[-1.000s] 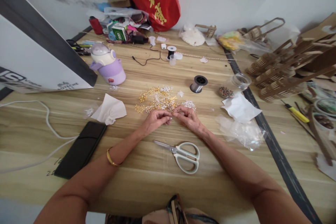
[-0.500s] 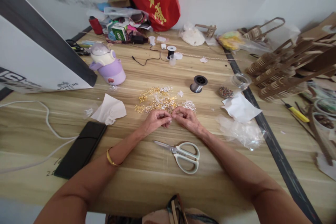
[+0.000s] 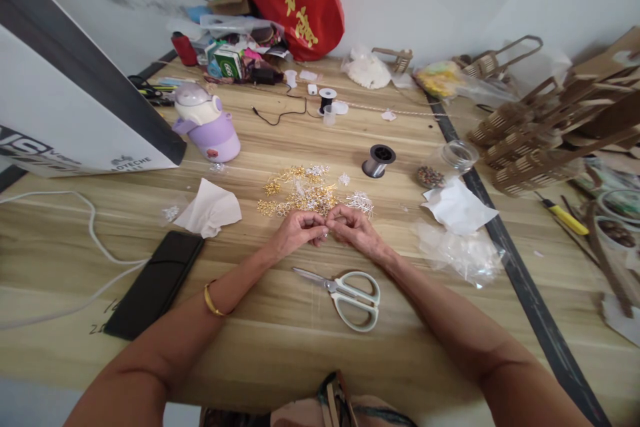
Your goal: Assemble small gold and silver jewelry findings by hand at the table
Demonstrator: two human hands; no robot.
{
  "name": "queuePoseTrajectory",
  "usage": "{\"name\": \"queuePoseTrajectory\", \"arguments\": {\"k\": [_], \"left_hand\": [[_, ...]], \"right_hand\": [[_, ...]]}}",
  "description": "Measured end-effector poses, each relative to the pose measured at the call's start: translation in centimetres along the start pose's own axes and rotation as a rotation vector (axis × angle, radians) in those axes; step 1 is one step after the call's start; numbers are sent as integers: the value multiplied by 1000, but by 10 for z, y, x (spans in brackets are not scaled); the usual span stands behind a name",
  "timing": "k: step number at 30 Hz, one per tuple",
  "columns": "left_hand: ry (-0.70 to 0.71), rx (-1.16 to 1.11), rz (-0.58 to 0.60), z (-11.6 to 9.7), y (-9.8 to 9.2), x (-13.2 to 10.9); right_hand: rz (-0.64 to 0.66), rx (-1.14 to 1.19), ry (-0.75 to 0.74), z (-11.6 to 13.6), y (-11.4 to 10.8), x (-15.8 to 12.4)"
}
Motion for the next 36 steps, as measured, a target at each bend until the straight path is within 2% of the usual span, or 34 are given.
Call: {"name": "queuePoseTrajectory", "arguments": {"k": [11,22,29,33,36], "left_hand": [[57,-21,-81,-3,-7,-2],[88,-35,-81,-3,-8,-1],[104,-6,-196,-2,-14,0],[117,6,-214,-1,-15,0],[97,16,-223,-1,-15,0]], "right_hand": [[-87,-108,-20,5,-1,0],[-43,-107,-2,2,2,0],[-83,-111,26,5,-2,1],[-55,-129,25,6,-2,1],[-80,-139,31,4,-4,2]]}}
Point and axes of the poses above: each hand's wrist, its own x-axis towards the middle knuckle, its own y-axis out of the palm, z = x × y, the point moved 5 cm from there along x, towards the middle knuckle, and after that the axes turned 5 degrees about x, right-handed, at the moved point
